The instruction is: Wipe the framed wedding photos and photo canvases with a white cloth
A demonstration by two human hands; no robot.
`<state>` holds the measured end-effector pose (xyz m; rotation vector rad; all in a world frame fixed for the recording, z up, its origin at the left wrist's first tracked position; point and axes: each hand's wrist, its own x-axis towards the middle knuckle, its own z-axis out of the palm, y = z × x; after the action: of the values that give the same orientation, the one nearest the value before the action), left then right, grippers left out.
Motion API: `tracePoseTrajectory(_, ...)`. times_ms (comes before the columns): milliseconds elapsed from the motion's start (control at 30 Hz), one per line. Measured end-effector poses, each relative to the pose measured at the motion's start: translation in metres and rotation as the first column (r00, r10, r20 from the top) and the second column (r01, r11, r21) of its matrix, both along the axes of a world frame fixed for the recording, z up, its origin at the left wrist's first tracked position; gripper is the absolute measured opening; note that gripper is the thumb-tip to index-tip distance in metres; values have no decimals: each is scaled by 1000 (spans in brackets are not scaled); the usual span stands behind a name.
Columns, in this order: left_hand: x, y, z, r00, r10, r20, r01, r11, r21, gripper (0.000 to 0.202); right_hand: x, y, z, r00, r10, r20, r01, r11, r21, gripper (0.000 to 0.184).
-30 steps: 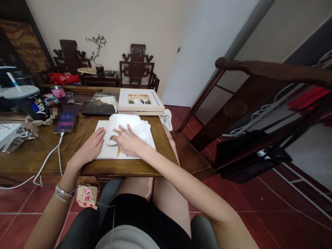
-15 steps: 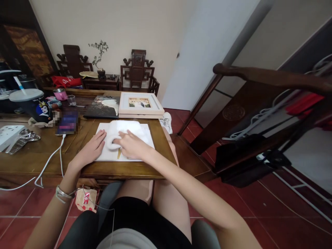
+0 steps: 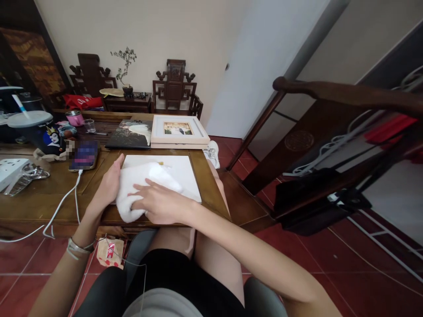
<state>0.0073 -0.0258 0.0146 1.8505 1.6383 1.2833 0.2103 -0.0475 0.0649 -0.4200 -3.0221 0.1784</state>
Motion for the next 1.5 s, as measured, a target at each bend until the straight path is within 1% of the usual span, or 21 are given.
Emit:
tracePoseTrajectory(67,1,0,-4,996,-37,-83,37,999,-9,64,14,-2,9,999,-48,24,49,998,-34,46)
tracePoseTrajectory(133,2,0,-8,975,-94,-201,86,995,-49,62,23,6,14,988,-144,51,146,989,-35,46)
tracePoseTrajectory(200,2,1,-12,935,-151,-321,125,987,-97,59,26,23,13,969,-240,56,241,970,-12,46)
tracePoseTrajectory(267,0,2,-15,898,-175,-405,136,983,-123,56,22,45,9,948,-317,32,317,948,3,47)
tracePoseTrajectory(367,-2,3,-18,876,-170,-451,134,985,-111,54,4,80,3,922,-388,-7,387,921,-30,46)
tracePoseTrajectory(467,-3,4,-18,872,-164,-461,137,986,-91,54,-26,105,3,916,-398,-48,393,915,-89,42)
tracePoseTrajectory(567,-4,5,-18,873,-155,-462,140,988,-67,53,-57,116,6,934,-346,-87,334,934,-127,40)
tracePoseTrajectory(667,-4,5,-18,878,-155,-453,142,988,-62,52,-72,119,6,937,-335,-104,320,938,-133,40)
tracePoseTrajectory(700,-4,5,-18,879,-157,-451,141,988,-68,52,-70,119,6,933,-343,-109,328,935,-136,40)
tracePoseTrajectory(767,-4,5,-18,880,-159,-448,135,987,-84,52,-55,122,3,922,-370,-115,353,925,-142,41)
tracePoseTrajectory(867,-4,5,-19,880,-163,-447,130,986,-104,52,-12,128,-2,886,-448,-122,430,890,-150,43)
tracePoseTrajectory(967,-3,4,-20,880,-166,-445,127,985,-114,52,36,130,-8,806,-575,-137,552,815,-173,46)
tracePoseTrajectory(1033,-2,4,-20,880,-163,-446,123,985,-118,52,62,124,-11,765,-632,-127,615,774,-147,44)
tracePoseTrajectory(1067,-2,4,-20,880,-160,-448,119,986,-118,52,71,118,-13,763,-635,-116,623,772,-129,43)
tracePoseTrajectory(1100,-2,4,-20,879,-157,-450,116,986,-118,52,79,111,-14,775,-623,-106,613,782,-113,41)
tracePoseTrajectory(1167,-2,4,-19,878,-153,-455,112,987,-116,51,89,89,-16,819,-567,-92,560,823,-91,39)
tracePoseTrajectory(1267,-1,3,-18,877,-153,-456,114,987,-112,49,101,44,-13,859,-501,-109,493,865,-89,36)
tracePoseTrajectory(1333,0,2,-18,878,-154,-453,114,987,-115,48,111,14,-8,874,-473,-106,461,879,-123,34)
tracePoseTrajectory(1400,0,2,-17,878,-154,-454,112,987,-118,47,120,-10,-2,888,-451,-86,433,885,-169,33)
tracePoseTrajectory(1467,0,2,-18,875,-154,-459,111,987,-118,47,127,-22,2,890,-449,-80,427,882,-200,35)
tracePoseTrajectory(1500,0,2,-18,874,-154,-462,111,987,-118,46,129,-22,3,887,-455,-76,432,877,-209,35)
